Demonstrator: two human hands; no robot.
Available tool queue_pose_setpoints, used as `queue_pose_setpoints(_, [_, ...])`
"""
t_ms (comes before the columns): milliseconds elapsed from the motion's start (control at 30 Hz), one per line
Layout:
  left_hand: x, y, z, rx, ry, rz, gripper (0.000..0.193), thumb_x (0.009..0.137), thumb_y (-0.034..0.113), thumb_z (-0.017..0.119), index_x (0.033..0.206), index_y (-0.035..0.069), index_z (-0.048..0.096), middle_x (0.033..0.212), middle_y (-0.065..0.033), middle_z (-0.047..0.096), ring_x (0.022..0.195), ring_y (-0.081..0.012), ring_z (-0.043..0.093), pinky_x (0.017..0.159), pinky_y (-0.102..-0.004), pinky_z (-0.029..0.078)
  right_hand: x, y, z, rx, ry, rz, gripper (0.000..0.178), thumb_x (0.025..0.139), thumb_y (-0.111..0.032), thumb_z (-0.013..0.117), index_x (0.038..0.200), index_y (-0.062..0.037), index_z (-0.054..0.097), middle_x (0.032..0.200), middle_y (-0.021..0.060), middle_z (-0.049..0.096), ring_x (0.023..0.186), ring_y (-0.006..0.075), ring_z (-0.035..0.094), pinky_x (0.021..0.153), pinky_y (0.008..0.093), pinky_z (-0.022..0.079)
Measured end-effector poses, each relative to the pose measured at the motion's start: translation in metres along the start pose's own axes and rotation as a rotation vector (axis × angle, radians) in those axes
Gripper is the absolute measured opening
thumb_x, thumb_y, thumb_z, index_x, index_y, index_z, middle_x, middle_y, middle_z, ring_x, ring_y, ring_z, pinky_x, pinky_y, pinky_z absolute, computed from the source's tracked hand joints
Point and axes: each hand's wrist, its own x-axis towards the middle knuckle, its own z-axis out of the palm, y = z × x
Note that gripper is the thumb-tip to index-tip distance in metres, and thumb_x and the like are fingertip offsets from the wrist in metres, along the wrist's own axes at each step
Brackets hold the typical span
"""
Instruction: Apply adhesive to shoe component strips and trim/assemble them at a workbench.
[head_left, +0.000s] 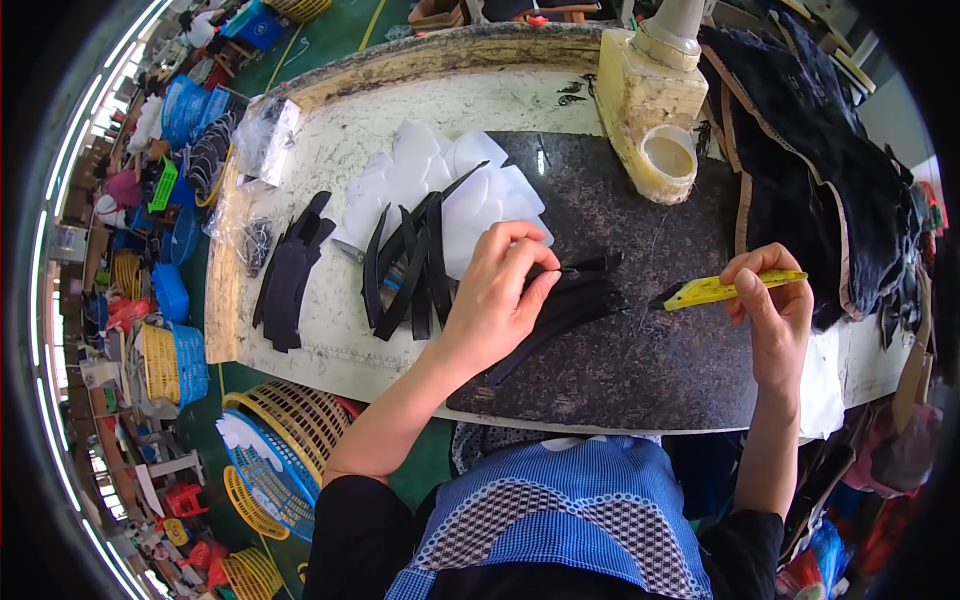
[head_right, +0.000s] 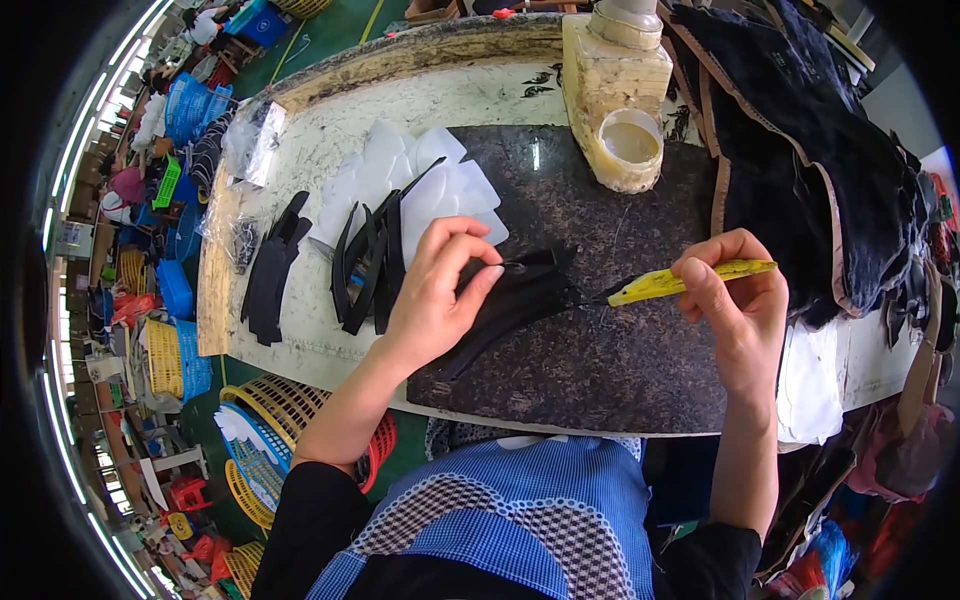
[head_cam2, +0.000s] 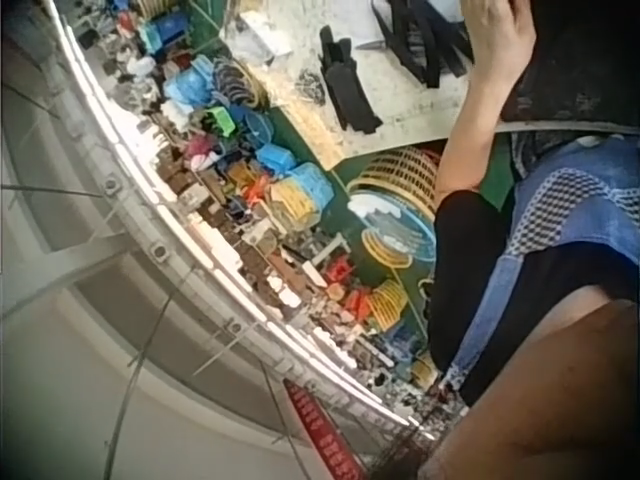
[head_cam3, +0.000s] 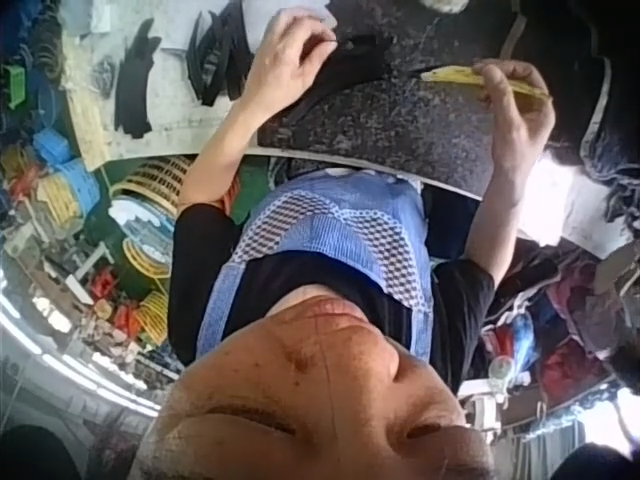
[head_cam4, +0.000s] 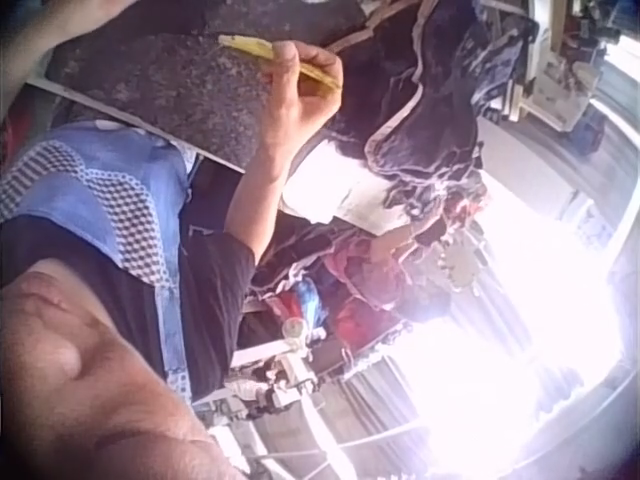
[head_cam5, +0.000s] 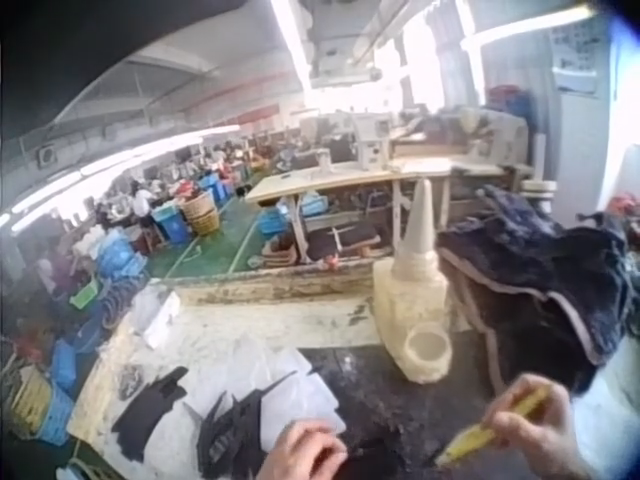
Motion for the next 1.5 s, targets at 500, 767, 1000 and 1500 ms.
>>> queue_pose_setpoints(500, [0.011,0.031,-0.023,-0.499,-0.05,-0.313,0.012,0.095,0.003,0.067,0.103,-0.002,0.06,0.086,-0.0099,0.072,0.073,-0.0127,0.069,0.065,-0.0244,0.051,0.02,-0.033,0.055,-0.045,-0.16,-0.462,0.022,0.085,-0.009,0.081,0.088,0.0002,0.062,0.085,0.0096,0.071,0.073,0.009,0.067,0.06,0.0196,0.052])
queue_pose_setpoints(767, [0.007,0.031,-0.03,-0.486,-0.065,-0.361,0.011,0.095,0.003,0.068,0.103,-0.002,0.062,0.09,-0.0074,0.074,0.083,-0.0089,0.068,0.077,-0.0232,0.05,0.024,-0.039,0.06,-0.148,-0.187,-0.483,0.021,0.083,-0.008,0.082,0.086,-0.0007,0.062,0.081,0.007,0.071,0.07,0.0098,0.067,0.062,0.0229,0.054])
queue_pose_setpoints(1000, [-0.001,0.023,-0.038,-0.47,-0.052,-0.354,0.011,0.095,0.003,0.068,0.103,-0.002,0.062,0.089,-0.0075,0.074,0.084,-0.0085,0.068,0.078,-0.0223,0.05,0.027,-0.034,0.062,-0.225,-0.149,-0.297,0.02,0.086,-0.01,0.081,0.088,-0.0005,0.063,0.082,0.0051,0.07,0.068,0.0069,0.064,0.06,0.0198,0.052])
queue_pose_setpoints(1500, [0.011,-0.022,0.006,0.054,-0.107,-0.132,0.029,0.087,0.015,0.075,0.113,0.004,0.068,0.097,-0.0105,0.07,0.078,-0.0257,0.069,0.071,-0.0358,0.055,0.013,-0.005,-0.011,-0.058,0.134,-0.155,0.024,0.097,-0.025,0.07,0.092,-0.0017,0.065,0.084,0.0082,0.072,0.058,0.0057,0.058,0.054,0.0178,0.046])
